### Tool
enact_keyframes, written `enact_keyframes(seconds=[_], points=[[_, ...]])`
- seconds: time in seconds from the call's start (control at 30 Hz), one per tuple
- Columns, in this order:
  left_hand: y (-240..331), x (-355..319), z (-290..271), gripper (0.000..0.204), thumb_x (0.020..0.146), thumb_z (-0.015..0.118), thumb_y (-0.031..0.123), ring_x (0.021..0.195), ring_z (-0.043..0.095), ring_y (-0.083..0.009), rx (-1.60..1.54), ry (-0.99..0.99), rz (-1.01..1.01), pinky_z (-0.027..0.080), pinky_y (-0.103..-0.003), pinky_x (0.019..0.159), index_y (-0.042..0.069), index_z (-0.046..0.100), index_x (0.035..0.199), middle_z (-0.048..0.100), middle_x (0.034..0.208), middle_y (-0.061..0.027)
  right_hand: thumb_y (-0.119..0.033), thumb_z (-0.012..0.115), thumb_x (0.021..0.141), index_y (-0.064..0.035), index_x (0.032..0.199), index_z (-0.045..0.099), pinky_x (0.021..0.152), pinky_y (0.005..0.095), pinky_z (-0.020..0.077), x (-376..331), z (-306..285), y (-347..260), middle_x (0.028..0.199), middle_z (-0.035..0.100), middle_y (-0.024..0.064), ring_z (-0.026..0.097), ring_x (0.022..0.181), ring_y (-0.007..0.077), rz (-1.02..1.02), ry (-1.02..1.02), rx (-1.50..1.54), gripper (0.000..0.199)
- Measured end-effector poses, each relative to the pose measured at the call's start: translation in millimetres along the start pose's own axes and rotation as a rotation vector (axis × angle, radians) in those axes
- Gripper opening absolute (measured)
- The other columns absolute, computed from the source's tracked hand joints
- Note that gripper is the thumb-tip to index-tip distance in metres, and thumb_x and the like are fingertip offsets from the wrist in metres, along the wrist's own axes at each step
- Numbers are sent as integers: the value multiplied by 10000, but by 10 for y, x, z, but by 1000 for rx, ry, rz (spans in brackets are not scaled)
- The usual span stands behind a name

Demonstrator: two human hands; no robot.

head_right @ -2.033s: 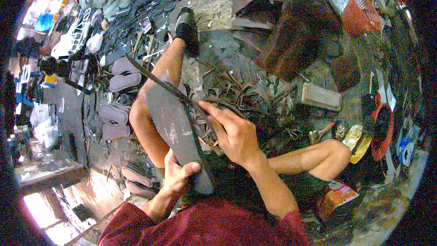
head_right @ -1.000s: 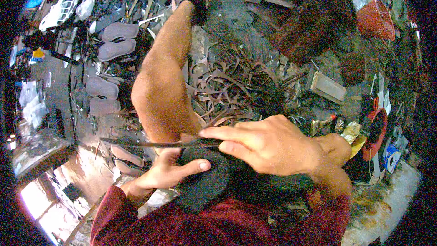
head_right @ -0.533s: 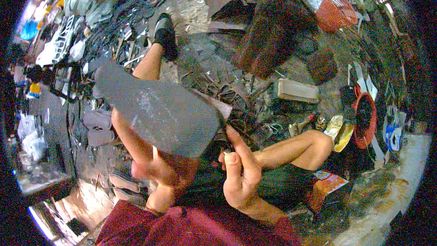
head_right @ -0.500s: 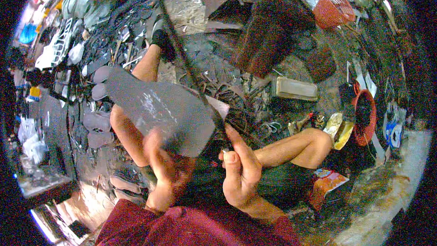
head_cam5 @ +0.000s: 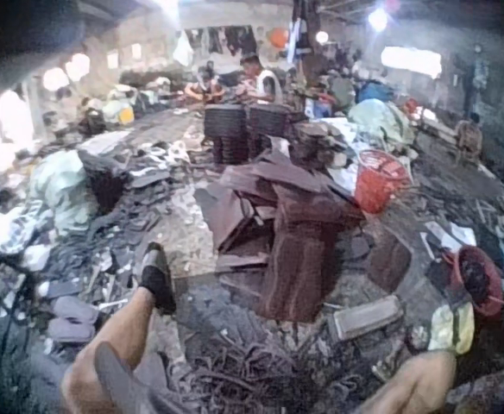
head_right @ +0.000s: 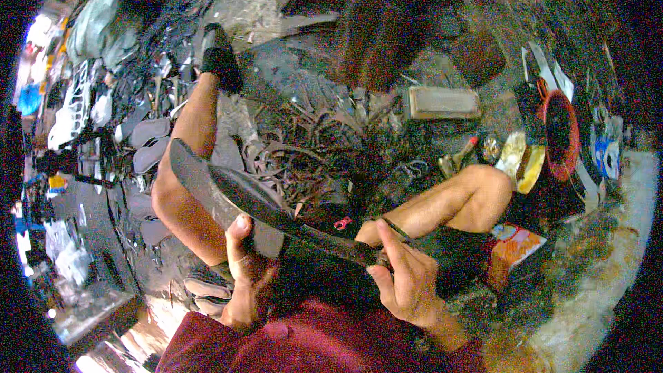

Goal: The person sits on the floor and uses a large knife to cut and trim dark rubber shoe soles. They repeatedly pick up soles, slice off edges, and place trimmed pieces aside in a pile.

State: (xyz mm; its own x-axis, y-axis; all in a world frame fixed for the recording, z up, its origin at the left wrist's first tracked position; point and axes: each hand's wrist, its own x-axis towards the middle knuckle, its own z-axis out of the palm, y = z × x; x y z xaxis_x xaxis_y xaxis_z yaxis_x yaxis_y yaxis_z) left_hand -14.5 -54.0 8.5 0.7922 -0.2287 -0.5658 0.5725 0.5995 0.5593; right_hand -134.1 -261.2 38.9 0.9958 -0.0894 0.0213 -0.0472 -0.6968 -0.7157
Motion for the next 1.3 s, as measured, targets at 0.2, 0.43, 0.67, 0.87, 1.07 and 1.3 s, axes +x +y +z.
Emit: enact_keyframes(seconds=[0.2, 0.43, 0.67, 0.87, 1.07, 1.3], points=[[-88, -54, -284, 746, 685, 782, 234, 998, 631, -311, 90, 127, 68, 548, -448, 880, 2, 439, 1306, 593, 1118, -163, -240, 606, 953, -38, 1477, 393, 703, 421, 550, 511, 3, -54, 930, 691, 164, 684, 781, 341, -84, -158, 35, 601], [-42, -126, -405, 744, 661, 802, 183, 989, 627, -280, 339, 87, 19, 542, -419, 866, -9, 463, 1295, 609, 1113, -138, -229, 554, 981, -155, 1437, 496, 607, 448, 528, 1009, 272, -141, 843, 660, 142, 653, 696, 353, -121, -346, 104, 465], [20, 181, -674, 536, 718, 859, 133, 1257, 521, -374, 277, -594, 377, 423, -517, 1043, 90, 641, 1206, 584, 1303, -194, -260, 522, 1017, -27, 1474, 405, 663, 281, 527, 1104, 301, -172, 903, 679, 31, 628, 684, 119, 173, -71, 575, 526], [272, 32, -80, 609, 870, 741, 150, 1402, 389, -329, 495, -43, 775, 322, -447, 1157, 55, 489, 1416, 432, 1502, -161, 24, 746, 765, -65, 1412, 381, 613, 248, 505, 1115, 599, -509, 1179, 658, 129, 575, 664, 83, 398, 98, 1171, 748], [246, -552, -360, 930, 851, 749, 15, 1304, 476, -207, 215, -77, 278, 410, -402, 1095, 47, 156, 1568, 469, 1437, -120, 42, 723, 762, -88, 1402, 466, 600, 220, 473, 1151, 911, -552, 928, 586, 7, 553, 657, 93, 225, 293, 971, 702], [1459, -398, -1595, 843, 834, 675, -19, 1192, 546, -264, -180, 794, 1161, 475, -392, 1003, 72, 224, 1541, 466, 1413, -148, -97, 756, 828, -48, 1020, 634, 425, 234, 382, 1394, 488, 612, 741, 569, -7, 464, 485, 78, 408, 446, 635, 233]])
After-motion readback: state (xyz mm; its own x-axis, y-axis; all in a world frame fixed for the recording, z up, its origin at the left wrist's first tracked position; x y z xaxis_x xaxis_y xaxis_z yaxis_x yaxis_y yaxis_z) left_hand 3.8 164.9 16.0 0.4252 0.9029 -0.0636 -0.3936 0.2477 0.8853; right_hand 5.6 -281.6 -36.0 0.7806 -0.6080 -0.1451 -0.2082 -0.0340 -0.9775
